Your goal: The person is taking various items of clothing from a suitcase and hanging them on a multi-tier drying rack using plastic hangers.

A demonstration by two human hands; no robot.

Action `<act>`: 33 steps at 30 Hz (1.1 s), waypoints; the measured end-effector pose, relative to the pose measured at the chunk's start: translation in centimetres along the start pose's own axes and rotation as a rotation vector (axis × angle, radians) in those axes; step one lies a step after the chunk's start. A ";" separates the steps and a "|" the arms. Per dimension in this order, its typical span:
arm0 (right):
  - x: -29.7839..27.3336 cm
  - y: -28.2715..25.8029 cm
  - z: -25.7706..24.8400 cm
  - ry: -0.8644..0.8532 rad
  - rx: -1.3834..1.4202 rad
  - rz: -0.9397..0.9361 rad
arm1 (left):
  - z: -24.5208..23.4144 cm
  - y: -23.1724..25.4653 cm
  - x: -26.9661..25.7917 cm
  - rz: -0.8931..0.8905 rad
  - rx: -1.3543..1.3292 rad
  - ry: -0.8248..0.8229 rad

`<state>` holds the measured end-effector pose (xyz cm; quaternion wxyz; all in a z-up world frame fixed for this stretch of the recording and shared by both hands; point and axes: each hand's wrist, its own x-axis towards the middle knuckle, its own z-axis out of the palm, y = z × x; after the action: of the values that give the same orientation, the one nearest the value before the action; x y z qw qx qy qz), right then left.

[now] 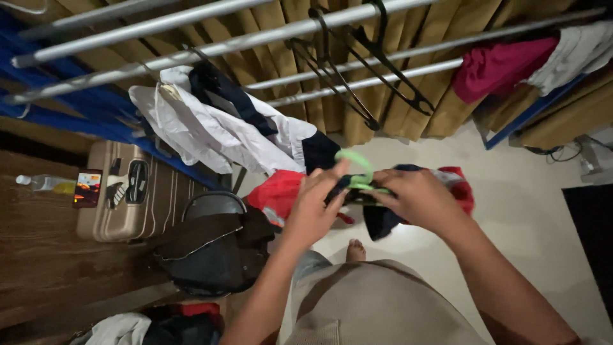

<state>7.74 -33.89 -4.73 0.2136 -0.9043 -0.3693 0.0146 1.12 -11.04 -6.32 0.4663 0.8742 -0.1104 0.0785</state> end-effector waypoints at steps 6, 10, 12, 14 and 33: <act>-1.3 -0.8 -4.3 0.178 0.278 0.176 | 0.5 -0.6 0.1 0.023 0.502 0.320; -2.9 2.8 -3.2 0.072 0.024 0.245 | -0.2 1.1 0.4 -0.079 0.334 0.246; -3.7 4.0 -2.6 0.016 -0.107 0.251 | -0.8 2.1 0.7 -0.119 0.284 0.216; -3.8 3.3 -3.2 -0.120 -0.082 0.398 | -0.9 2.6 0.8 -0.186 0.288 0.139; -12.9 9.2 -5.9 -0.059 -0.005 0.440 | -1.5 -2.5 1.5 0.157 -0.049 0.178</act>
<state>5.55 -50.66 -4.73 0.1921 -0.9629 -0.1690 0.0862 3.15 -8.60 -7.14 0.4881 0.8407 -0.1388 0.1892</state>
